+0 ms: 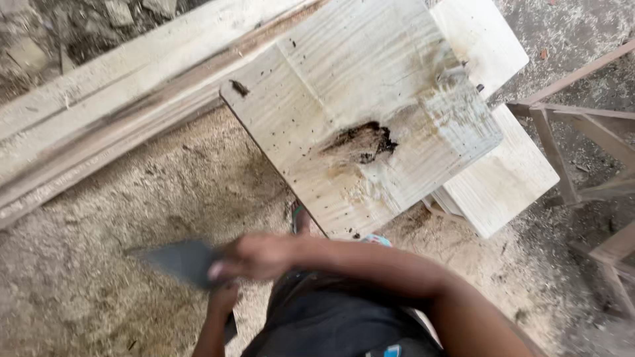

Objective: The person uses a metal scraper to remove dark, charred material from a hole in a light-colored wooden board. They repeatedly scrape the area and occasionally use a piece of sandpaper to smooth the surface.

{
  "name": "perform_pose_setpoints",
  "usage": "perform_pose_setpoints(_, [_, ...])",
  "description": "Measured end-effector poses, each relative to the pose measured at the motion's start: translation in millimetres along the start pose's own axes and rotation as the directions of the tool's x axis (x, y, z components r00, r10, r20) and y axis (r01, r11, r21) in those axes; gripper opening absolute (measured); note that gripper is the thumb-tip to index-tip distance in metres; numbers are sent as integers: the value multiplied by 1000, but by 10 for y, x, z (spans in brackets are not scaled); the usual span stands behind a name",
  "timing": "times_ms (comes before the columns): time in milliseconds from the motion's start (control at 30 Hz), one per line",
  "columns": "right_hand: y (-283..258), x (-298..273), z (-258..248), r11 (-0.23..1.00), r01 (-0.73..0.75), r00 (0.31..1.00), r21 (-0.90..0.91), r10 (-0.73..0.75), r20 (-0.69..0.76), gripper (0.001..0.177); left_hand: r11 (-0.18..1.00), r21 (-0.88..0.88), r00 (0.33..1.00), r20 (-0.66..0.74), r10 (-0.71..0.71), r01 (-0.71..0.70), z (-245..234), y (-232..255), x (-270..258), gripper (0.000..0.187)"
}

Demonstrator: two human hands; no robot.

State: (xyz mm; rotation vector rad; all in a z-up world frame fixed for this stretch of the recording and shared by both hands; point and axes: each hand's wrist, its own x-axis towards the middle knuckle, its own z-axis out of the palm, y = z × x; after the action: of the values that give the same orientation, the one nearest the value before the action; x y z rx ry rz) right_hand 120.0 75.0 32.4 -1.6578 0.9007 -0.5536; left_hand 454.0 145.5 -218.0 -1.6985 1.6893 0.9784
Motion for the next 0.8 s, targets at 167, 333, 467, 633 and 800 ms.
perform_pose_setpoints(167, [831, -1736, -714, 825, -162, 562, 541, 528, -637, 22, 920, -310, 970, 110, -215, 239, -252, 169, -114, 32])
perform_pose_setpoints(333, [1195, -3108, -299, 968, 197, 23, 153, 151, -988, 20, 922, -367, 992, 69, -105, 123, -243, 190, 123, 35])
perform_pose_setpoints(467, [1014, -2838, 338, 862, -85, 243, 500, 505, -828, 16, 888, -456, 998, 56, -39, 61, -188, 362, 552, 28])
perform_pose_setpoints(633, [442, -2542, 581, 671, -82, 640, 737, 602, -478, 51, 602, -780, 982, 88, -165, 171, -419, 870, 750, 24])
perform_pose_setpoints(800, [438, -2702, -75, 703, -709, 105, -55, 28, -994, 40, 47, -946, 945, 317, -85, 321, -509, 960, 654, 30])
